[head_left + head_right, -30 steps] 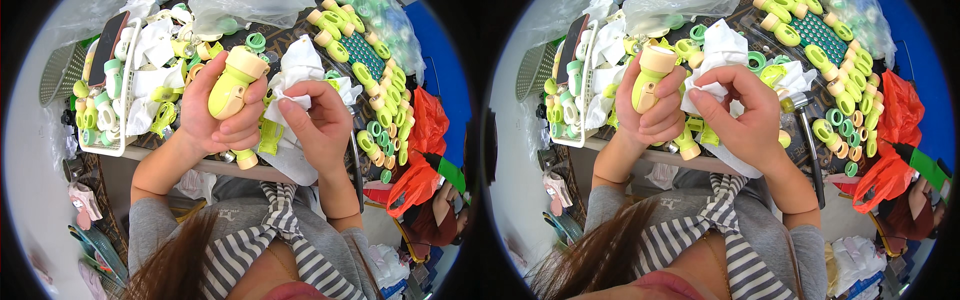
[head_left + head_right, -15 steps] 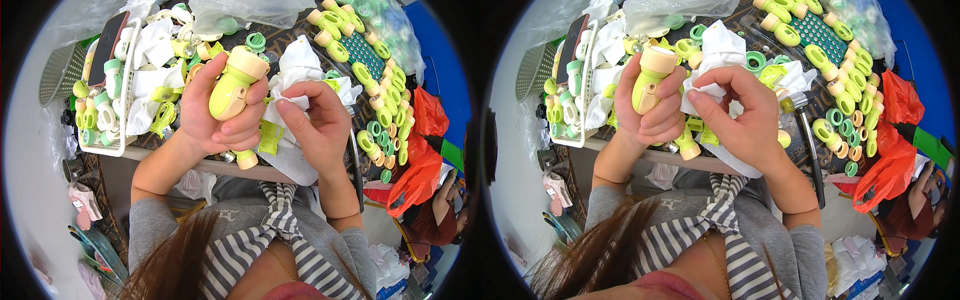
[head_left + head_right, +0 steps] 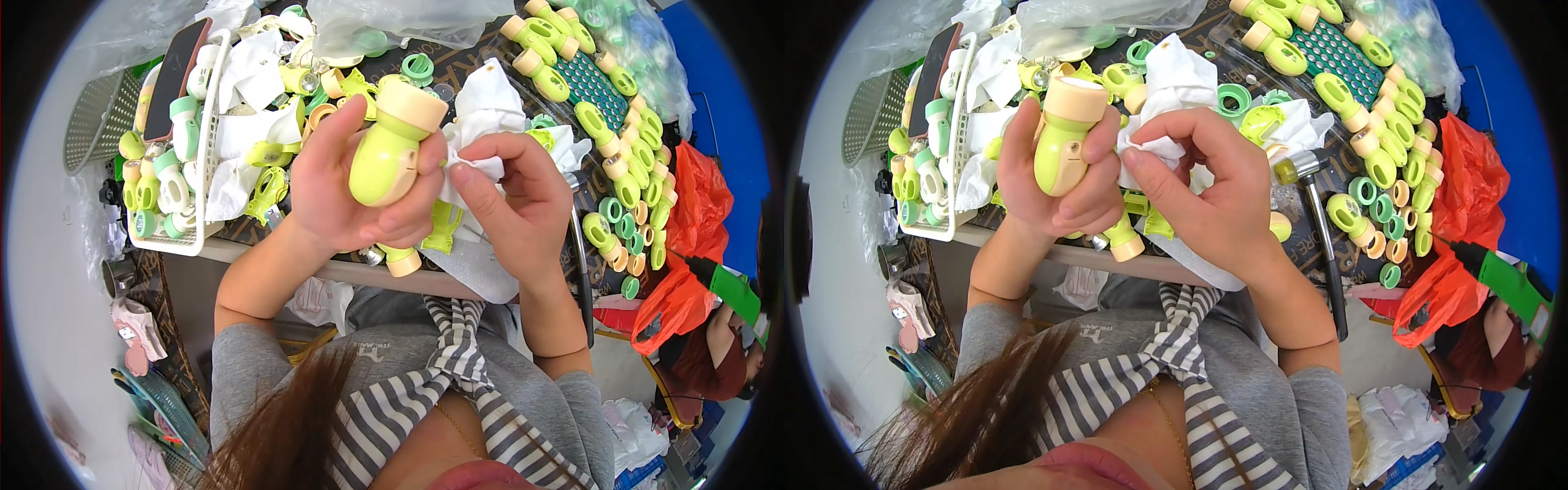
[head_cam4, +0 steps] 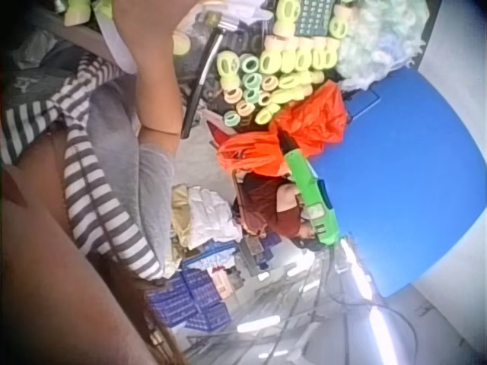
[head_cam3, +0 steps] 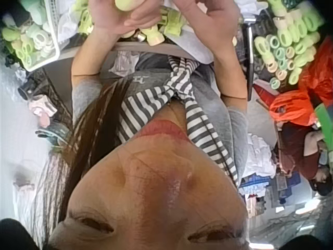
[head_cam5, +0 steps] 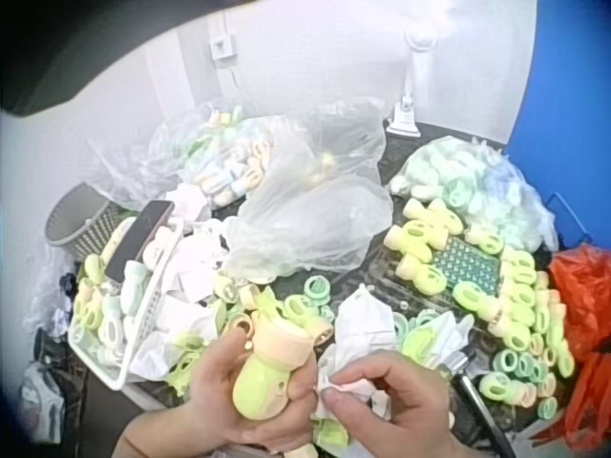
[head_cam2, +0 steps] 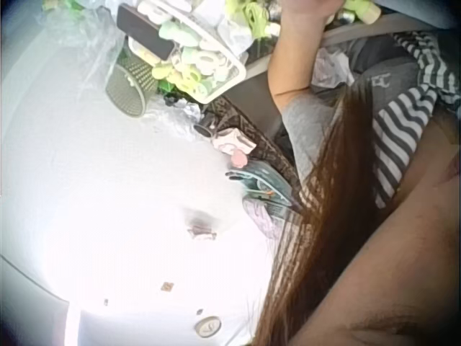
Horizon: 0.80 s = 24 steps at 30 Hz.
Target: The person assembles small plastic flashlights by combining flashlight casings, plastic lenses, batteries, and screws, then tests the assembled flashlights. The screws are fastened with an electric screwdriver.
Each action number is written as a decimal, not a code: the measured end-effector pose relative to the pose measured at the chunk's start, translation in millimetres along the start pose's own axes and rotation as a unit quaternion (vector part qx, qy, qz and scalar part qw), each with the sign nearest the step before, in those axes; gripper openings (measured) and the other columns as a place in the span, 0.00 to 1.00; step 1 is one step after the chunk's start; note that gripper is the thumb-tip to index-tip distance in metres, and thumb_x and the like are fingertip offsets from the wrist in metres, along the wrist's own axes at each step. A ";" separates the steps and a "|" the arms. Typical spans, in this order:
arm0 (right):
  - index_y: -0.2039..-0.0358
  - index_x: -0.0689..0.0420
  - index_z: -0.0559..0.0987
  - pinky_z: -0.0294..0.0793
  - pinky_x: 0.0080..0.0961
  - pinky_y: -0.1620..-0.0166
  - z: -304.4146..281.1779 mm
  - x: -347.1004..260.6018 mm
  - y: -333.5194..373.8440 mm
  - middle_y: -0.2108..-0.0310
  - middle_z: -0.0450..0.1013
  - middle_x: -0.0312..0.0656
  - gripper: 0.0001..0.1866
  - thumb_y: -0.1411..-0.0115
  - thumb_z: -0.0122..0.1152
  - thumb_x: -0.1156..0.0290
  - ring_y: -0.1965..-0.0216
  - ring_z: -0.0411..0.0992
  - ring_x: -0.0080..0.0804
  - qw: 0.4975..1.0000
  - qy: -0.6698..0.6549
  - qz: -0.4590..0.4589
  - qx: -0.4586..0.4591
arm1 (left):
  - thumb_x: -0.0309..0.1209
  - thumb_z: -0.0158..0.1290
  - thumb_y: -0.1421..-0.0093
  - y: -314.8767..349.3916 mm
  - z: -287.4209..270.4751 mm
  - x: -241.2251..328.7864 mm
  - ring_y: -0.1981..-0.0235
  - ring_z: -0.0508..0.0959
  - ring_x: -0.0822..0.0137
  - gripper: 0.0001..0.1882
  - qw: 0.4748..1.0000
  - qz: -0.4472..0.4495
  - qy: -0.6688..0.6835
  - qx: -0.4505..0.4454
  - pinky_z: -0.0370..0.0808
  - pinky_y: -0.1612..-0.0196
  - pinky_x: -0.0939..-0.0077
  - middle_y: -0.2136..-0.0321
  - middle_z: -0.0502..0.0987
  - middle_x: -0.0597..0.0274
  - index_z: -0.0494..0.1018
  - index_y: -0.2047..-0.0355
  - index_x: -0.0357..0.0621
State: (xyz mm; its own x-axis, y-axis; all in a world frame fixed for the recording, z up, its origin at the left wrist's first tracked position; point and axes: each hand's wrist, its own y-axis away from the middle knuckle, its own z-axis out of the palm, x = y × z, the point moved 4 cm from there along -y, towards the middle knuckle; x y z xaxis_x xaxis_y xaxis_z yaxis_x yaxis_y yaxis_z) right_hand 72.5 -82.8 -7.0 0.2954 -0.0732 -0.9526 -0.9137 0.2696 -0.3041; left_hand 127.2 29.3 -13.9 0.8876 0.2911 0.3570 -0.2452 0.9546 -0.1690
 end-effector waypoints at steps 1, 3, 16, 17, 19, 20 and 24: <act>0.72 0.60 0.72 0.58 0.08 0.79 -0.3 0.0 -0.2 0.77 0.67 0.32 0.07 0.53 0.58 0.77 0.81 0.60 0.11 1.000 0.001 0.000 0.001 | 0.54 0.25 0.44 -0.5 0.4 0.1 0.94 0.58 0.76 0.28 0.999 0.011 -0.040 0.002 0.56 0.89 0.84 0.88 0.63 0.61 0.59 0.67 0.39; 0.72 0.61 0.72 0.58 0.08 0.79 -0.7 -0.4 -0.7 0.77 0.67 0.32 0.07 0.53 0.58 0.78 0.81 0.60 0.11 1.000 -0.018 0.001 0.000 | 0.53 0.24 0.44 -0.7 0.9 -0.1 0.94 0.58 0.76 0.28 0.999 0.008 -0.039 -0.006 0.57 0.88 0.83 0.87 0.63 0.61 0.59 0.66 0.39; 0.72 0.60 0.72 0.58 0.09 0.79 -1.2 -0.8 -0.6 0.78 0.67 0.31 0.07 0.53 0.58 0.78 0.80 0.60 0.11 1.000 -0.010 0.001 0.000 | 0.48 0.26 0.43 -1.9 0.6 0.5 0.93 0.60 0.75 0.25 1.000 -0.015 0.020 -0.009 0.58 0.87 0.82 0.85 0.65 0.59 0.59 0.62 0.38; 0.72 0.60 0.72 0.58 0.09 0.79 -1.6 -1.1 -0.7 0.78 0.67 0.31 0.07 0.53 0.58 0.78 0.80 0.60 0.11 1.000 -0.007 -0.005 0.003 | 0.48 0.26 0.43 -1.8 2.2 0.0 0.93 0.60 0.75 0.25 1.000 -0.015 0.020 -0.009 0.58 0.87 0.82 0.85 0.65 0.59 0.59 0.62 0.38; 0.72 0.60 0.72 0.58 0.09 0.79 -2.1 -1.1 -0.7 0.78 0.67 0.31 0.07 0.53 0.58 0.78 0.80 0.60 0.11 1.000 -0.002 -0.011 0.007 | 0.49 0.27 0.42 -2.0 1.4 2.2 0.92 0.60 0.75 0.26 0.995 0.030 -0.089 0.041 0.58 0.86 0.83 0.84 0.65 0.59 0.59 0.60 0.36; 0.72 0.60 0.72 0.59 0.09 0.79 -2.8 -0.9 -0.5 0.77 0.68 0.31 0.07 0.53 0.58 0.77 0.80 0.60 0.11 1.000 -0.008 -0.011 0.018 | 0.49 0.27 0.42 -2.0 1.7 2.0 0.92 0.60 0.75 0.26 0.995 0.030 -0.088 0.041 0.58 0.86 0.83 0.84 0.65 0.59 0.59 0.60 0.36; 0.72 0.61 0.72 0.59 0.09 0.78 -3.0 -2.2 0.0 0.76 0.69 0.32 0.07 0.53 0.58 0.77 0.79 0.61 0.12 0.999 -0.010 -0.012 0.029 | 0.51 0.27 0.42 -0.1 1.6 3.6 0.92 0.60 0.75 0.28 0.992 0.048 -0.115 0.037 0.58 0.85 0.83 0.84 0.65 0.60 0.60 0.60 0.35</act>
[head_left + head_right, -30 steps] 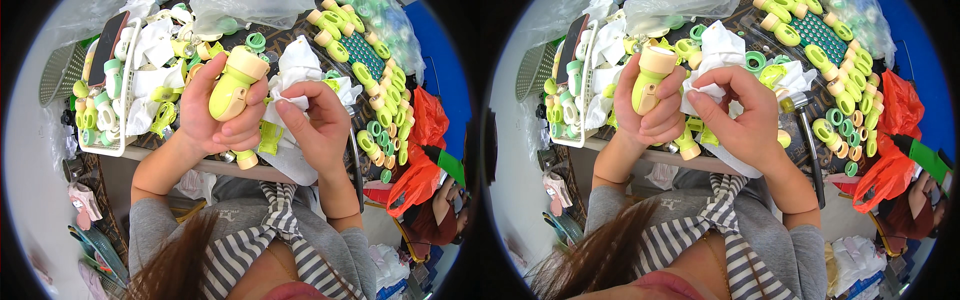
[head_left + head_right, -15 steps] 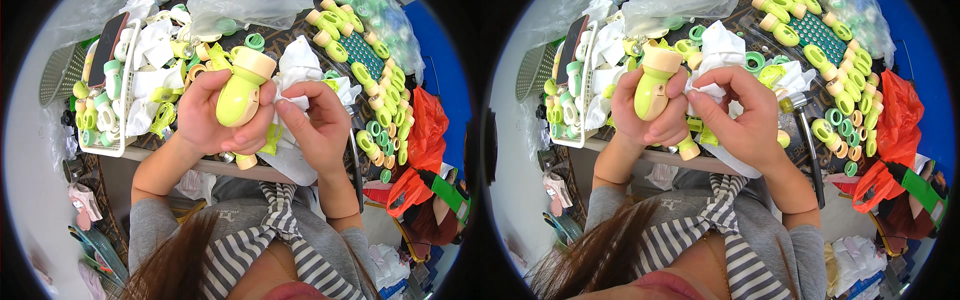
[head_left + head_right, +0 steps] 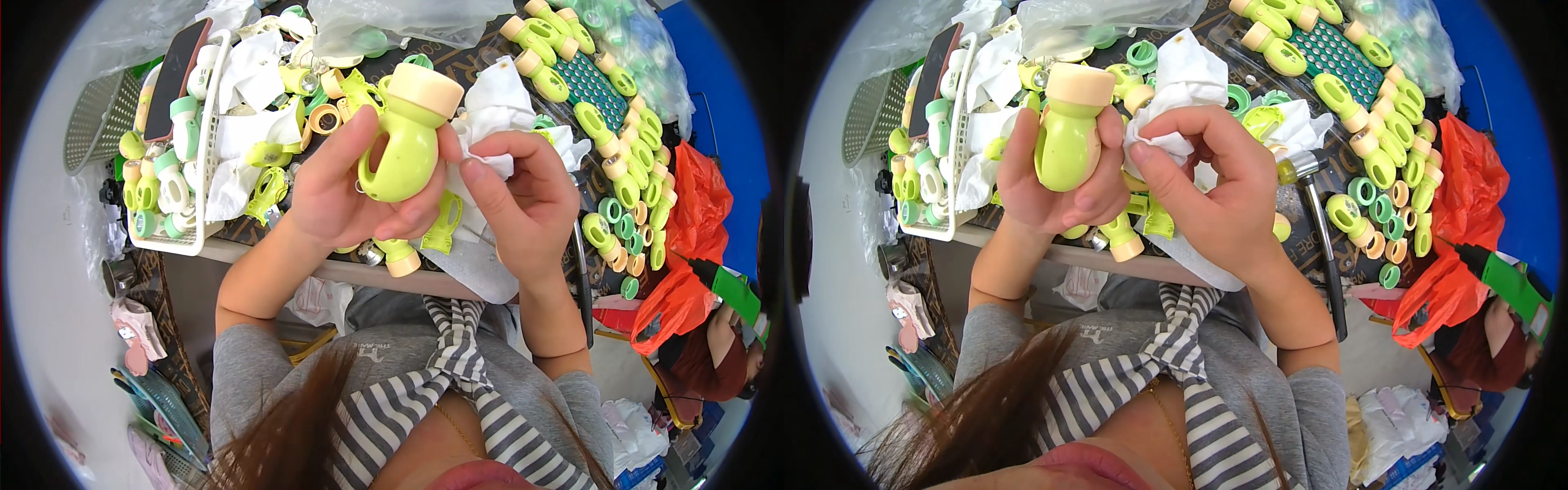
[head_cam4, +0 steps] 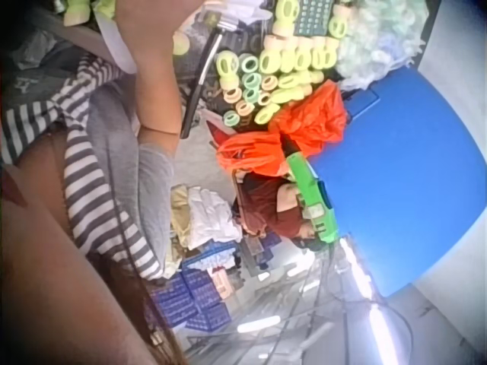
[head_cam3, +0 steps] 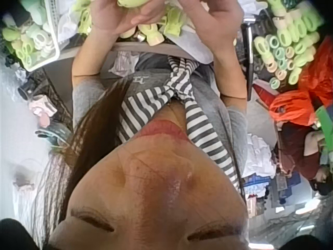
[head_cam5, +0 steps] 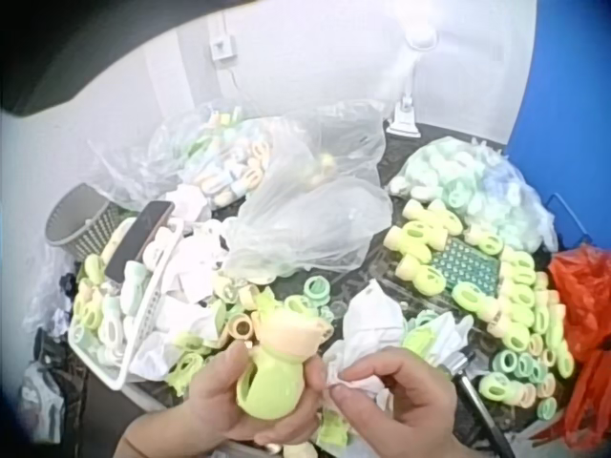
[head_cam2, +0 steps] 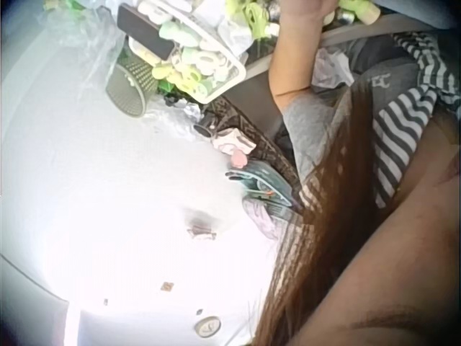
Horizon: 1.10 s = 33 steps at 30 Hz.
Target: The person assembles small plastic flashlights by combining flashlight casings, plastic lenses, batteries, and screws, then tests the assembled flashlights. The screws are fastened with an electric screwdriver.
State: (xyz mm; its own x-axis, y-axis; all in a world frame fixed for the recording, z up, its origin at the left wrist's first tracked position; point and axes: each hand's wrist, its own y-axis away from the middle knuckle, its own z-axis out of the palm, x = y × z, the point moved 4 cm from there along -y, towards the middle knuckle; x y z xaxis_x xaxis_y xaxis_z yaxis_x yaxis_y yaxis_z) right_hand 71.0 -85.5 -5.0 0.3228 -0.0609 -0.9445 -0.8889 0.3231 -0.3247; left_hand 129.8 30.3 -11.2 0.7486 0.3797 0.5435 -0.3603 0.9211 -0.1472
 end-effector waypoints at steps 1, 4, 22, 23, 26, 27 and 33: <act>0.72 0.61 0.72 0.59 0.09 0.78 0.1 0.4 0.0 0.76 0.69 0.32 0.07 0.53 0.58 0.77 0.79 0.61 0.12 1.000 0.000 0.000 0.000 | 0.51 0.25 0.42 -0.2 -0.9 -0.4 0.92 0.60 0.75 0.29 1.000 -0.008 0.027 -0.010 0.58 0.85 0.82 0.85 0.66 0.59 0.60 0.61 0.35; 0.72 0.60 0.72 0.59 0.09 0.78 1.0 0.9 0.3 0.76 0.69 0.32 0.07 0.53 0.58 0.77 0.79 0.62 0.12 1.000 -0.003 0.004 -0.006 | 0.51 0.23 0.41 -0.6 -4.5 -1.0 0.93 0.60 0.73 0.29 0.996 -0.029 0.087 -0.014 0.58 0.85 0.81 0.85 0.66 0.57 0.61 0.61 0.36; 0.71 0.60 0.72 0.59 0.09 0.79 2.5 1.9 0.4 0.77 0.68 0.31 0.07 0.53 0.59 0.76 0.80 0.60 0.11 1.000 0.005 0.009 -0.015 | 0.53 0.20 0.41 -1.5 -7.6 1.5 0.94 0.61 0.69 0.32 0.988 -0.053 0.144 0.006 0.57 0.86 0.78 0.83 0.68 0.53 0.61 0.58 0.39; 0.71 0.60 0.72 0.59 0.09 0.79 2.7 2.3 0.4 0.77 0.68 0.31 0.07 0.53 0.59 0.76 0.80 0.60 0.11 1.000 0.003 0.011 -0.016 | 0.53 0.20 0.41 -1.4 -8.0 1.5 0.94 0.61 0.69 0.32 0.988 -0.053 0.144 0.006 0.57 0.86 0.78 0.83 0.68 0.53 0.61 0.58 0.39; 0.71 0.60 0.72 0.59 0.09 0.79 2.5 2.9 0.4 0.77 0.68 0.31 0.07 0.53 0.59 0.76 0.80 0.60 0.11 1.000 0.005 0.013 -0.017 | 0.54 0.20 0.42 -1.3 -10.9 1.4 0.93 0.62 0.68 0.33 0.987 -0.047 0.150 0.015 0.58 0.85 0.77 0.82 0.69 0.53 0.62 0.58 0.39; 0.71 0.60 0.72 0.59 0.09 0.79 2.5 2.9 0.5 0.77 0.68 0.31 0.07 0.53 0.59 0.76 0.80 0.60 0.11 1.000 0.009 0.012 -0.017 | 0.54 0.20 0.42 -1.1 -11.9 1.4 0.93 0.62 0.68 0.32 0.987 -0.046 0.151 0.016 0.58 0.85 0.77 0.81 0.69 0.53 0.63 0.58 0.40; 0.71 0.60 0.72 0.58 0.09 0.79 3.3 4.3 0.3 0.77 0.68 0.31 0.07 0.53 0.59 0.76 0.80 0.60 0.11 1.000 -0.003 0.019 -0.020 | 0.56 0.24 0.43 0.0 -11.2 0.6 0.92 0.63 0.67 0.32 0.989 -0.046 0.140 0.019 0.60 0.85 0.76 0.79 0.69 0.53 0.65 0.60 0.41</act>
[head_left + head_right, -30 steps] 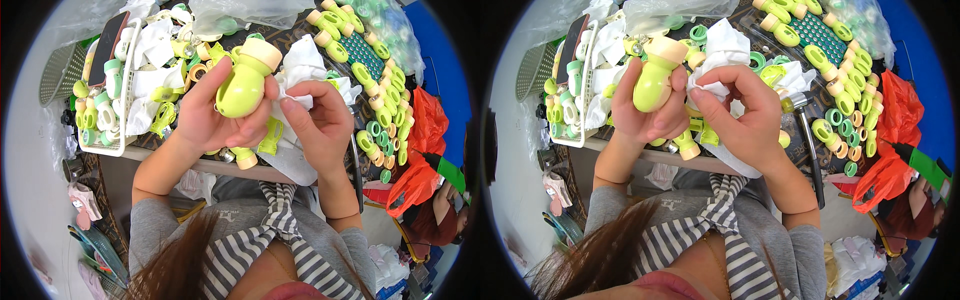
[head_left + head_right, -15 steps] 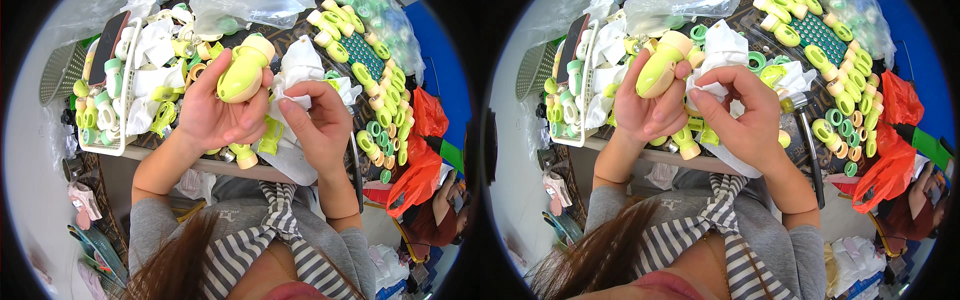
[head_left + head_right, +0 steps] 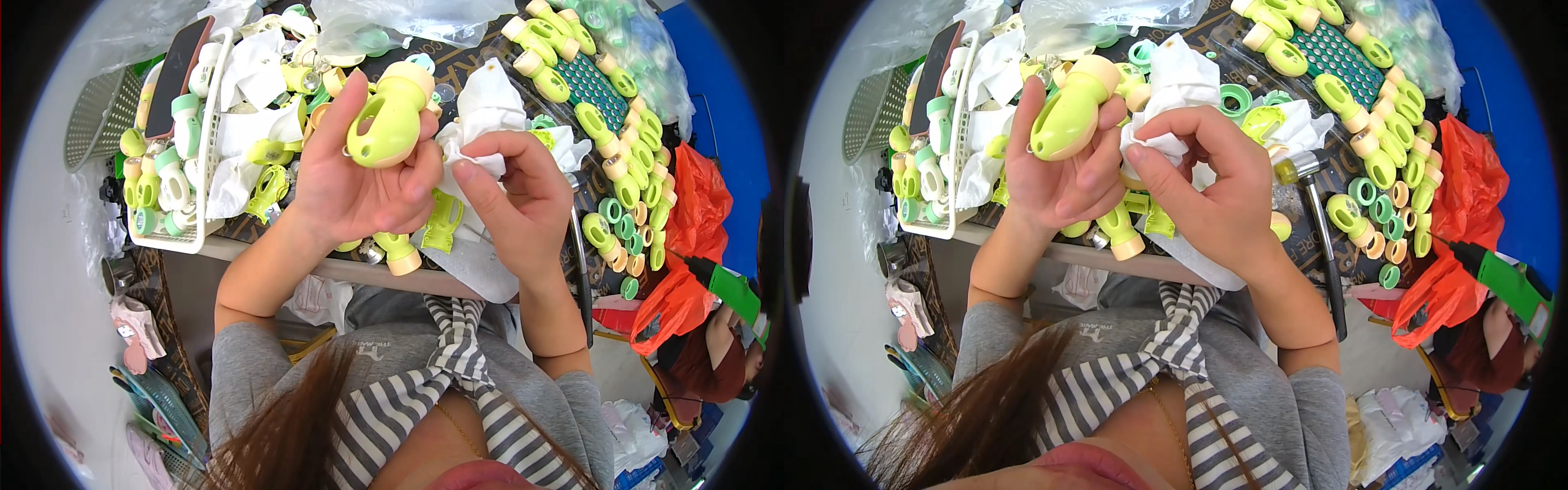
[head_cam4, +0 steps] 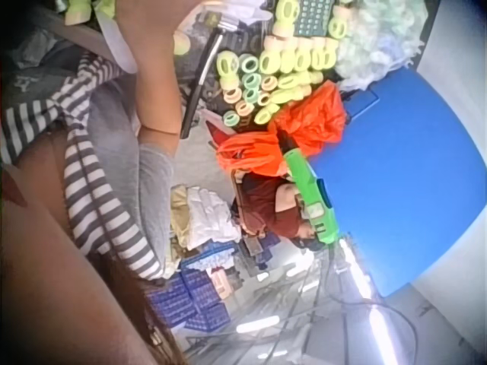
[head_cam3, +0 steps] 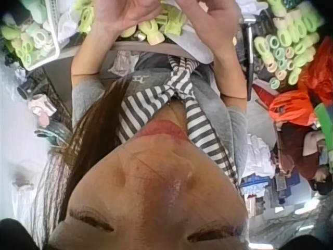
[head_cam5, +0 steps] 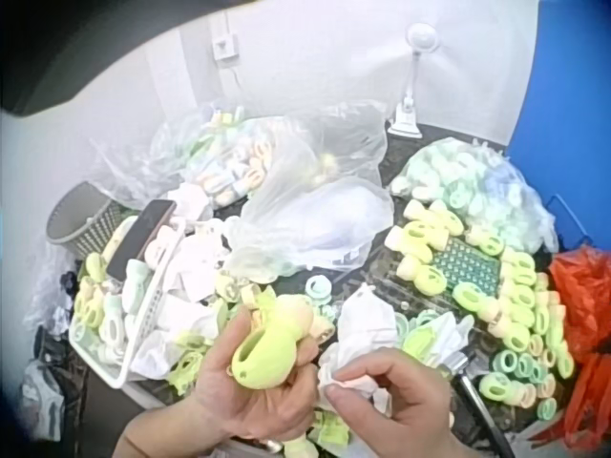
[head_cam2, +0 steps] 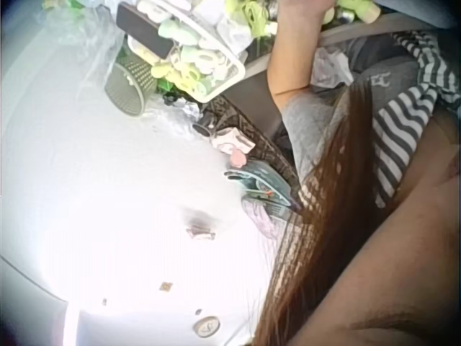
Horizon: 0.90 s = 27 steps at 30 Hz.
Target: The person assembles small plastic flashlights by combining flashlight casings, plastic lenses, batteries, and screws, then tests the assembled flashlights. The screws are fastened with an electric screwdriver.
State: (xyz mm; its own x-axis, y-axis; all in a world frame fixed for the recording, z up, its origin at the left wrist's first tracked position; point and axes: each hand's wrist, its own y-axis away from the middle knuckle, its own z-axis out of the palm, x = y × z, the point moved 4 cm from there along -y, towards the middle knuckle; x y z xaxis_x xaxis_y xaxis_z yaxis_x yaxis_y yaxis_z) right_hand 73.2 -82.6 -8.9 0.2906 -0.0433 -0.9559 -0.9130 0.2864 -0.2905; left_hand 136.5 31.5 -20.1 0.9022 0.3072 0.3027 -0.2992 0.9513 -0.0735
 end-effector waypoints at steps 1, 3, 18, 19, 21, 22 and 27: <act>0.71 0.60 0.72 0.58 0.09 0.79 0.0 -0.1 -0.1 0.77 0.68 0.31 0.07 0.53 0.59 0.76 0.80 0.60 0.11 1.000 0.000 0.000 0.000 | 0.56 0.25 0.43 0.0 0.6 -0.1 0.92 0.64 0.67 0.32 1.000 0.002 -0.009 -0.006 0.60 0.85 0.76 0.78 0.70 0.53 0.65 0.60 0.42; 0.71 0.60 0.72 0.58 0.08 0.79 0.0 0.1 -0.4 0.77 0.68 0.31 0.07 0.53 0.59 0.76 0.80 0.60 0.11 1.000 -0.004 0.000 -0.005 | 0.55 0.28 0.44 0.5 -0.9 -0.7 0.91 0.64 0.67 0.30 1.000 0.012 -0.007 -0.005 0.60 0.85 0.76 0.77 0.70 0.52 0.65 0.60 0.42; 0.71 0.60 0.73 0.58 0.08 0.80 0.4 1.1 0.3 0.78 0.67 0.31 0.07 0.53 0.59 0.76 0.81 0.60 0.11 1.000 -0.011 0.013 -0.006 | 0.53 0.40 0.46 2.9 -4.6 -1.6 0.90 0.65 0.71 0.26 0.989 0.041 -0.135 0.044 0.63 0.86 0.81 0.81 0.71 0.57 0.65 0.64 0.41; 0.71 0.60 0.73 0.58 0.08 0.80 0.4 1.3 0.4 0.78 0.67 0.31 0.07 0.53 0.59 0.76 0.81 0.60 0.11 1.000 -0.011 0.012 -0.006 | 0.54 0.40 0.46 3.2 -4.0 -2.2 0.90 0.65 0.71 0.27 0.980 0.043 -0.191 0.034 0.63 0.86 0.81 0.82 0.70 0.58 0.65 0.64 0.41; 0.72 0.60 0.73 0.58 0.08 0.80 0.7 1.8 0.8 0.78 0.67 0.31 0.07 0.53 0.59 0.76 0.82 0.60 0.10 1.000 0.005 0.000 -0.011 | 0.56 0.39 0.47 3.8 -2.6 -3.2 0.90 0.65 0.71 0.28 0.978 0.046 -0.199 0.045 0.63 0.85 0.81 0.83 0.70 0.59 0.64 0.64 0.40; 0.72 0.60 0.73 0.58 0.08 0.80 0.6 1.6 1.0 0.78 0.67 0.31 0.07 0.53 0.59 0.76 0.82 0.60 0.10 1.000 0.005 0.000 -0.010 | 0.56 0.38 0.47 3.4 -3.1 -3.8 0.90 0.65 0.71 0.29 0.982 0.042 -0.174 0.054 0.63 0.85 0.82 0.83 0.70 0.59 0.64 0.65 0.39; 0.72 0.60 0.73 0.58 0.08 0.80 -0.2 2.7 1.0 0.78 0.67 0.31 0.07 0.53 0.59 0.76 0.81 0.60 0.11 1.000 0.010 0.005 -0.008 | 0.54 0.34 0.45 2.7 1.2 -5.2 0.90 0.65 0.70 0.28 0.993 0.012 -0.116 0.028 0.63 0.83 0.81 0.85 0.68 0.58 0.64 0.66 0.38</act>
State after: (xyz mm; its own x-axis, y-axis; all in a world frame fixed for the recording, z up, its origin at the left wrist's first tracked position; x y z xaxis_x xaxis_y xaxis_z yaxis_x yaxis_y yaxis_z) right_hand 73.0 -82.5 -11.9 0.2750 -0.0603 -0.9595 -0.9205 0.2718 -0.2809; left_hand 130.6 32.5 -20.8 0.8008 0.3106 0.5121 -0.3427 0.9388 -0.0334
